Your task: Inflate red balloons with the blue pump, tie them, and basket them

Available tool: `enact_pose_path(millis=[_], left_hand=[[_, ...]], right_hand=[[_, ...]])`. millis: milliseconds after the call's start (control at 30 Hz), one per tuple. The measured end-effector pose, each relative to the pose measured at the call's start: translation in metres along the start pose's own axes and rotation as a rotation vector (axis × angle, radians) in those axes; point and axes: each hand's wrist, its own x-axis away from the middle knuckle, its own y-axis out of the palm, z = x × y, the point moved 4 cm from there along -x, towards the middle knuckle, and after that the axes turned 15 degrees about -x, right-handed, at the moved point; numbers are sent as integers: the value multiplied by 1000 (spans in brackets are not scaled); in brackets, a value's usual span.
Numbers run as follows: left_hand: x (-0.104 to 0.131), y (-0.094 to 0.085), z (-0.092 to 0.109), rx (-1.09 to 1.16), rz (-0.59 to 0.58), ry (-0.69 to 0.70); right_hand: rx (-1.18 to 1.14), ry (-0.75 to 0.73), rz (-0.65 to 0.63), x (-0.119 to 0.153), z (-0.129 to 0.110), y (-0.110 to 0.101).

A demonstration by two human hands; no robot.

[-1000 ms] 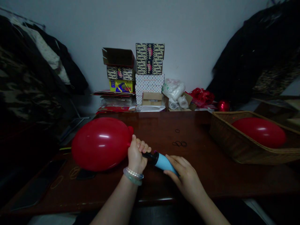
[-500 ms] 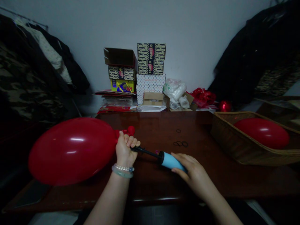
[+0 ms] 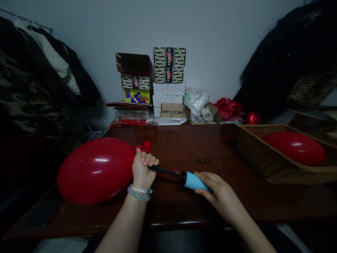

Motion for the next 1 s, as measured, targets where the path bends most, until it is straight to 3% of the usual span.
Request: enact_pose_path(millis=[267, 400, 600, 833, 1000], left_hand=[[16, 21, -30, -60, -29, -90], [17, 22, -38, -77, -26, -103], [8, 13, -22, -60, -14, -67], [-4, -3, 9, -11, 13, -12], [-9, -10, 12, 1, 44, -8]], right_hand=[[-52, -22, 32, 4, -8, 22], [-46, -36, 57, 5, -8, 30], [-30, -40, 23, 1, -8, 26], [-23, 32, -43, 1, -4, 2], [-47, 86, -91, 1, 1, -7]])
